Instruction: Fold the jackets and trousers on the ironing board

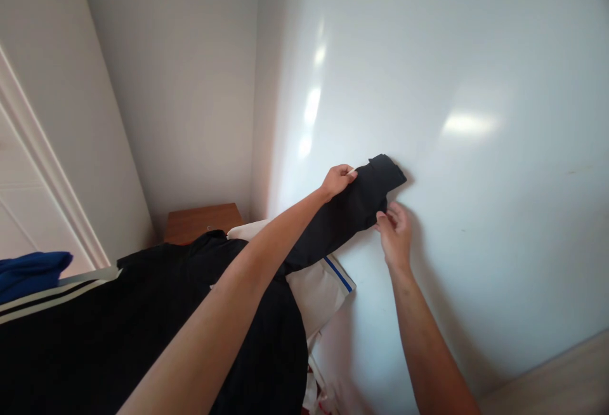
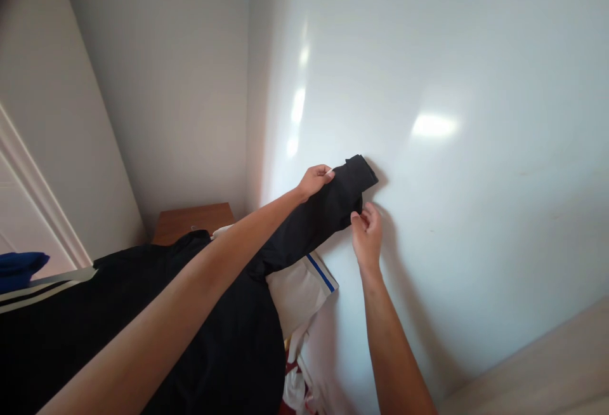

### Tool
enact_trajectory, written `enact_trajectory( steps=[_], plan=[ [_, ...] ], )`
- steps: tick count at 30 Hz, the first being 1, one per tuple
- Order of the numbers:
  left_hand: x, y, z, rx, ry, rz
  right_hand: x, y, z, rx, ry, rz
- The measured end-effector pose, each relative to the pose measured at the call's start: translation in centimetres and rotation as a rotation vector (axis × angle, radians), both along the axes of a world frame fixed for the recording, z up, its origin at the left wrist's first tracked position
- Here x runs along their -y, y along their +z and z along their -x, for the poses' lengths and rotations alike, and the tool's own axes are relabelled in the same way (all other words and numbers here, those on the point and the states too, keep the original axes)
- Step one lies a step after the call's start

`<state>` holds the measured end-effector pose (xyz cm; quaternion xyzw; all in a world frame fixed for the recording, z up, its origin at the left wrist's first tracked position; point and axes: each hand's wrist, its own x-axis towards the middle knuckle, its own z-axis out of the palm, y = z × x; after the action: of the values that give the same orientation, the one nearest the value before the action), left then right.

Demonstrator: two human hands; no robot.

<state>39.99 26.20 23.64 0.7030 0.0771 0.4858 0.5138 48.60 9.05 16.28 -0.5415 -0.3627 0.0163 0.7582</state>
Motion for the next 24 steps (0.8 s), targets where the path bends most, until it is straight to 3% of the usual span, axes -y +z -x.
enact_trajectory(
  steps=[4,7,9,12,15,17,19,22,24],
  plan=[
    [0.4,-0.9,-0.1,-0.01,-0.162,0.029,0.4,2.9,-0.5,0.188,0.004,-0.061],
    [0.4,-1.1,0.3,-0.066,-0.19,0.008,-0.1,6.1,-0.7,0.329,-0.127,0.088],
    [0.4,-1.1,1.2,-0.089,-0.087,-0.07,-0.7,8.3,-0.7,0.486,-0.23,0.219],
    [0.8,-1.9,4.5,-0.129,0.243,-0.231,-1.7,11.3,-0.4,0.722,-0.361,0.323],
    [2.3,-5.0,10.6,-0.245,0.587,-0.352,-2.9,14.3,0.8,0.822,-0.498,0.458],
    [4.0,-8.3,16.0,-0.371,0.717,-0.378,-3.7,16.1,2.2,0.833,-0.527,0.55],
    [6.2,-12.0,21.8,-0.493,0.808,-0.314,-4.6,17.2,4.4,0.866,-0.459,0.588],
    [10.7,-17.0,30.5,-0.569,0.96,-0.165,-5.4,16.6,8.7,1.004,-0.229,0.521],
    [14.0,-19.5,35.4,-0.572,1.065,-0.061,-5.4,14.5,12.3,1.15,-0.058,0.418]
  ],
)
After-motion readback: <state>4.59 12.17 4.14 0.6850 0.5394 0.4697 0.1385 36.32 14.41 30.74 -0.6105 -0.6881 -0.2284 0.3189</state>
